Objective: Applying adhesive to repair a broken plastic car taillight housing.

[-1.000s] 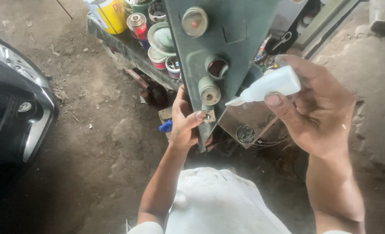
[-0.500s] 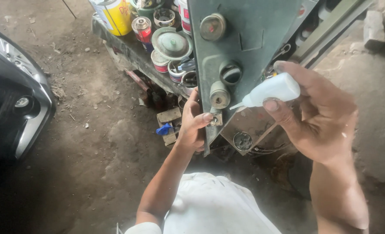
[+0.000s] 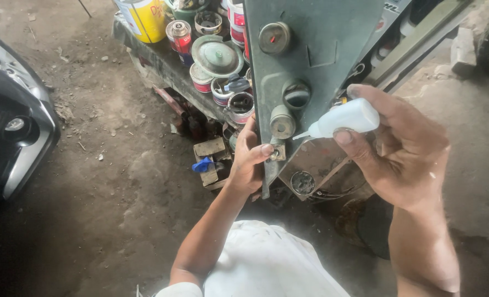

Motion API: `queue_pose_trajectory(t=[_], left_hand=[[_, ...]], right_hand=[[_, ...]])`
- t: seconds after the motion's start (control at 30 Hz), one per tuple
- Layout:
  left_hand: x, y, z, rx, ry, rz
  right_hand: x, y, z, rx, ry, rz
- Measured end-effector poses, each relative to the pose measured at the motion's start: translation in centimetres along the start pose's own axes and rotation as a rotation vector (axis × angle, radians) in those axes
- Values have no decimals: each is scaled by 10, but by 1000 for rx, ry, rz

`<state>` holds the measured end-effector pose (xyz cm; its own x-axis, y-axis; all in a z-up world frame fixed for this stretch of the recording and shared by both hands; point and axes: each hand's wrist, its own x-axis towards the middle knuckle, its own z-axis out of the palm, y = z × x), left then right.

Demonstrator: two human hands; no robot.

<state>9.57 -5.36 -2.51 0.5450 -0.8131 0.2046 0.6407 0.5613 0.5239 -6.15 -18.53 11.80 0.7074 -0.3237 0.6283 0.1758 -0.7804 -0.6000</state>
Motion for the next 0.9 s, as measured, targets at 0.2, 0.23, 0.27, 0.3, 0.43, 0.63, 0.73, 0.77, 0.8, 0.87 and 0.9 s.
queue_pose_trajectory(t=[0.2,0.23,0.27,0.3,0.43,0.63,0.73,0.77,0.8,0.87,0.9], left_hand=[[3,-11,-10,-55,-10,29],[3,-10,-8,-55,-9,31],[3,-10,-7,-68,-11,21],[3,-10,-6,-81,-13,11],[5,-12,-4,-98,-26,-1],[2,-18,-4,-151,-9,-24],[1,-21,-4,-177,-10,-25],[1,-22,-5,-179,7,-26],[0,-23,-6,-180,24,-27],[0,-22,-6,-186,25,-23],[0,-22,-5,-192,26,-20]], right_hand=[[-5,23,-1,27,-29,-77],[-6,29,-2,27,-30,-77],[-8,34,-2,87,-52,-130],[-9,40,-2,152,-77,-181],[2,25,3,128,-30,-97],[-6,37,0,117,-60,-153],[2,27,2,34,-10,-52],[0,28,1,7,-4,-43],[-1,29,1,-19,1,-33],[1,25,1,25,-17,-79],[3,23,1,71,-36,-125]])
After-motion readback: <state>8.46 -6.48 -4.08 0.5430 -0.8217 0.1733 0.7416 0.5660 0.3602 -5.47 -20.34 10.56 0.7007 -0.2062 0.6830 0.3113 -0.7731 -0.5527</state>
